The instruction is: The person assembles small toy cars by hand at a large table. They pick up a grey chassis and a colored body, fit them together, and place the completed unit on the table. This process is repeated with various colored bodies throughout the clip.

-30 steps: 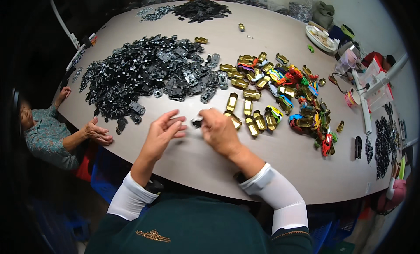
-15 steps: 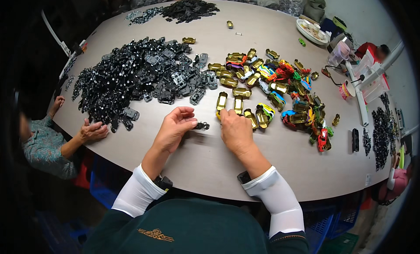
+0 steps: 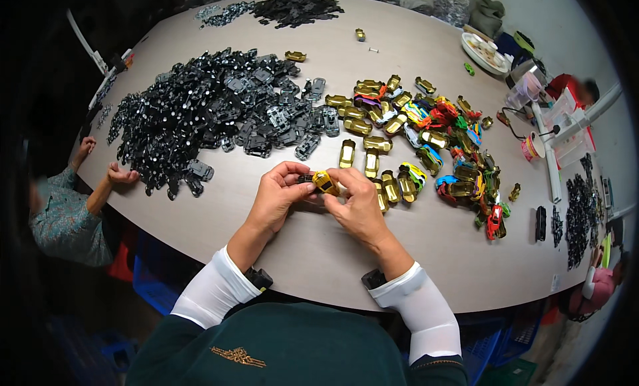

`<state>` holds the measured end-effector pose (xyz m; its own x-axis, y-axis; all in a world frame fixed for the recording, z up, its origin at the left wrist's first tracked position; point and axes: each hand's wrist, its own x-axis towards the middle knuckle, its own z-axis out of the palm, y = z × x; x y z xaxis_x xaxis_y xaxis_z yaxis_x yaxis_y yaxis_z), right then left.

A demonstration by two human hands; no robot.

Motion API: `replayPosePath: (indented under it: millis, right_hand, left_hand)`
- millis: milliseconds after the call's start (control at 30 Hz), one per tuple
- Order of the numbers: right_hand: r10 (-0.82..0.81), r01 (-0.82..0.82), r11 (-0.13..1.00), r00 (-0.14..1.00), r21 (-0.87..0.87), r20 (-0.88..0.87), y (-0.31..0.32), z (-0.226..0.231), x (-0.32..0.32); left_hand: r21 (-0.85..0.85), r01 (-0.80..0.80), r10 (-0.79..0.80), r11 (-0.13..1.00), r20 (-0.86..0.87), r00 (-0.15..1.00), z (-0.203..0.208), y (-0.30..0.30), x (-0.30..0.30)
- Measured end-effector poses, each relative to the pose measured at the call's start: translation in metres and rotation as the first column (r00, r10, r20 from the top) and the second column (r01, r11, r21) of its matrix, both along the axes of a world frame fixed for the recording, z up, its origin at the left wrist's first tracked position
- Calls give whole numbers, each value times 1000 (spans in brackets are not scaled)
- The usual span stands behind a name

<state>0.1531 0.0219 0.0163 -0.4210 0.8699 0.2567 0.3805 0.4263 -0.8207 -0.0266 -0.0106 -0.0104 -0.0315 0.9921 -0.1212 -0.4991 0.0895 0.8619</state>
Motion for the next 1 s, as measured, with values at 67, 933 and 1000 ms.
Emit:
replayPosePath:
  millis: [67,933,1000]
  right_hand:
    - [-18,16,997,1000,76,18,-1,3,-1]
    - [-58,22,953,992,303,110,-16,3,-7]
    - [-38,1,944,994,330,107,-15,1,-8]
  left_hand:
    - [-4,18,-18,1000,-7,1000,0,0,-2]
    - [30,19,-5,999,-423,906,5,-7,5]
    - [20,21,-10,1000,-431,902,6,-7,5]
